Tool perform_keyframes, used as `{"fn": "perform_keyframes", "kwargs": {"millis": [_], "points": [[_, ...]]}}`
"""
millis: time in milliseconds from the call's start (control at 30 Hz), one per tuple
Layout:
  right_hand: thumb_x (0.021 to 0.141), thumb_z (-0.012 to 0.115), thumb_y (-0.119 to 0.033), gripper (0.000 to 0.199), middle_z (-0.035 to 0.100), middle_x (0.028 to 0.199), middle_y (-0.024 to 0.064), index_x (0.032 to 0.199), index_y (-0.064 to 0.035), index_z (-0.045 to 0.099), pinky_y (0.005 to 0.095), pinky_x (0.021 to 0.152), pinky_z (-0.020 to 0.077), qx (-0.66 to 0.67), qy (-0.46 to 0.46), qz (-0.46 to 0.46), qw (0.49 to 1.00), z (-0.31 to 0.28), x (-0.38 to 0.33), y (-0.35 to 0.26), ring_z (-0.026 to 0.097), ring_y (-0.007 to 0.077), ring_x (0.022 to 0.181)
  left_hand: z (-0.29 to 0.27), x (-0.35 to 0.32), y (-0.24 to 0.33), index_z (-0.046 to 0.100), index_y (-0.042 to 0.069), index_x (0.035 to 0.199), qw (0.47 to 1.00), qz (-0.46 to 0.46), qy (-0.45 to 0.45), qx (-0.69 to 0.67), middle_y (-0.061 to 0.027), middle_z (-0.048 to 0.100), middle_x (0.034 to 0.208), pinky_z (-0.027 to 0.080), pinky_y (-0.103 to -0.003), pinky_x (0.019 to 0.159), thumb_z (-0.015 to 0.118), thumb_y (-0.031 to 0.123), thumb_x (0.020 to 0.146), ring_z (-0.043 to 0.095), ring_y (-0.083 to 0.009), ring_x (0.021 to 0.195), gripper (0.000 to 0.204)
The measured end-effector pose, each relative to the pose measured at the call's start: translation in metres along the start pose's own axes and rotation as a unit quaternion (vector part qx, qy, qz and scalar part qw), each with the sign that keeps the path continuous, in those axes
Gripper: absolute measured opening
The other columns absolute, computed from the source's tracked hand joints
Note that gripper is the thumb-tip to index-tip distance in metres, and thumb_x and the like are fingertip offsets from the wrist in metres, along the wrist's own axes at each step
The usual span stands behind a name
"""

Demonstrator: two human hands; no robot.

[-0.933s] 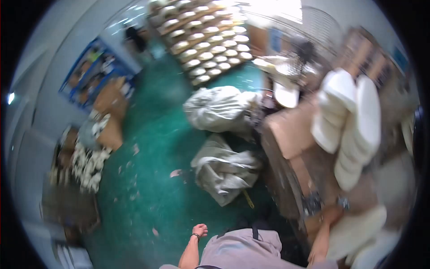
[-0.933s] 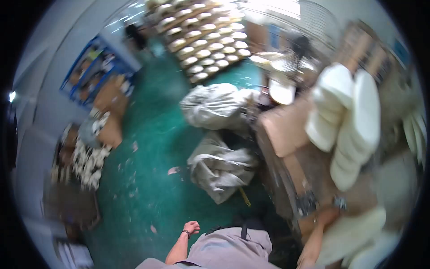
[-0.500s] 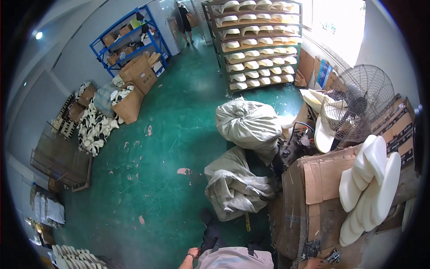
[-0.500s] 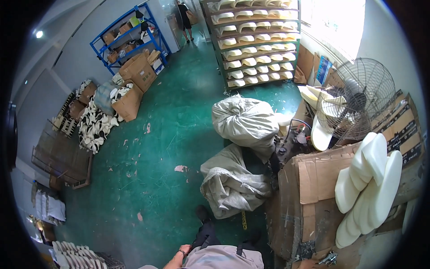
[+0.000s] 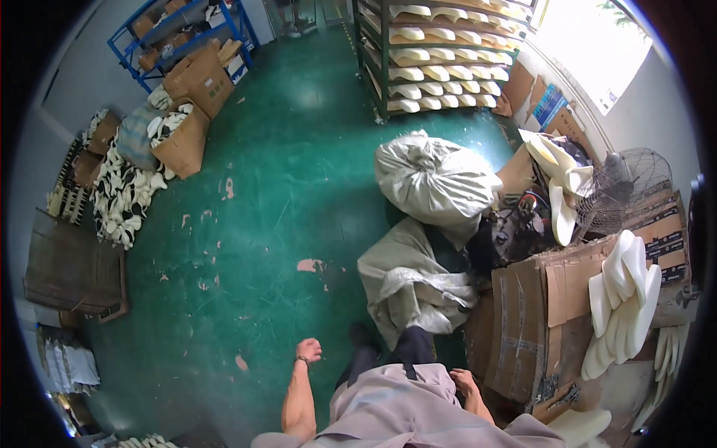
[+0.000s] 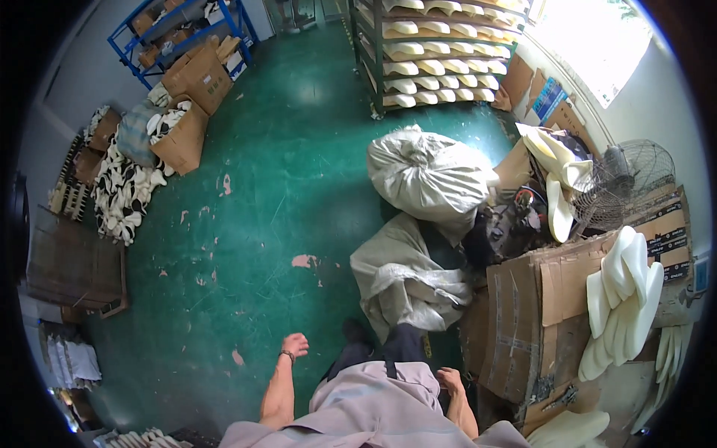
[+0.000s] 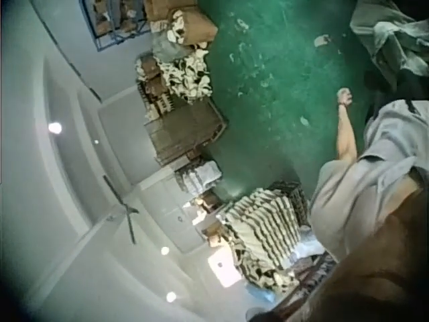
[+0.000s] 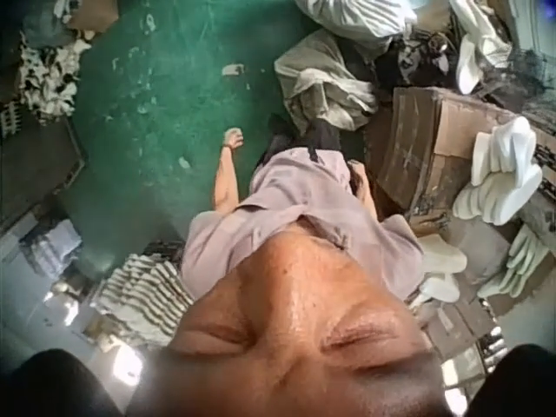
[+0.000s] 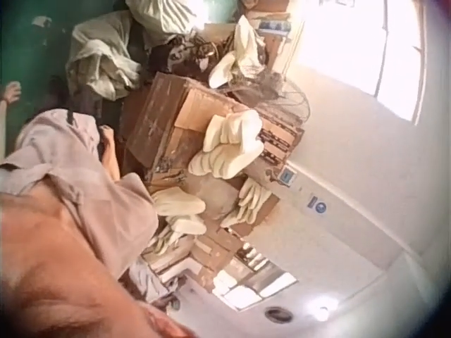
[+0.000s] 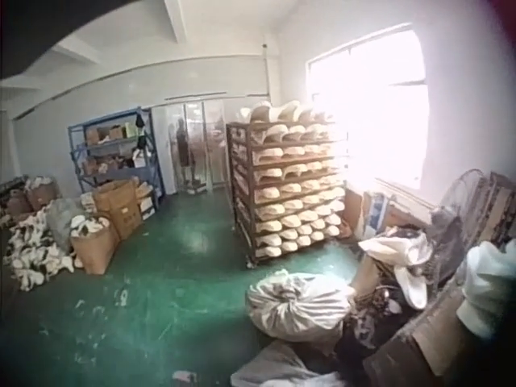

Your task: Organizing and applying adhesive to foam pads in a manufacturing facility.

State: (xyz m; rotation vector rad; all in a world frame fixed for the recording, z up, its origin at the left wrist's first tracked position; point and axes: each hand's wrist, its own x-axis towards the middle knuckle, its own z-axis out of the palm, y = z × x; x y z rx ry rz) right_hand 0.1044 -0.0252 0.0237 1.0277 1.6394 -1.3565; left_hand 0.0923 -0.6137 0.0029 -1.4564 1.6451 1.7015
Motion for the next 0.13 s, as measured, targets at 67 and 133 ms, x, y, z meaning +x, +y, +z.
{"fn": "perform_keyframes", "kwargs": {"millis": [67,133], "points": [[0.088,0.070,-0.015,0.021,0.072,0.093,0.0072,0.098,0.0034,0.075,0.0293,0.073,0.0533,-0.032,-0.044,-0.120,0.991,0.061,0.019,-0.035,0.065,0.0164,0.079,-0.025,0.019,0.068,0.061,0.007,0.129,0.999,0.030,0.024,-0.017,-0.0060,0.071,0.099,0.060,-0.035,0.064,0.065,0.017,0.092,0.068,-0.0163,0.079,0.039],[0.088,0.075,-0.020,0.046,0.055,0.144,0.0136,0.130,-0.0039,0.066,0.0321,0.118,0.0275,-0.142,-0.063,-0.440,0.884,0.077,0.082,-0.036,0.035,0.0203,0.145,-0.049,0.053,0.100,0.055,0.006,0.135,0.995,0.095,0.012,-0.042,-0.0115,0.070,0.112,0.061,-0.044,0.078,0.067,0.020,0.094,0.070,-0.0241,0.094,0.045]]}}
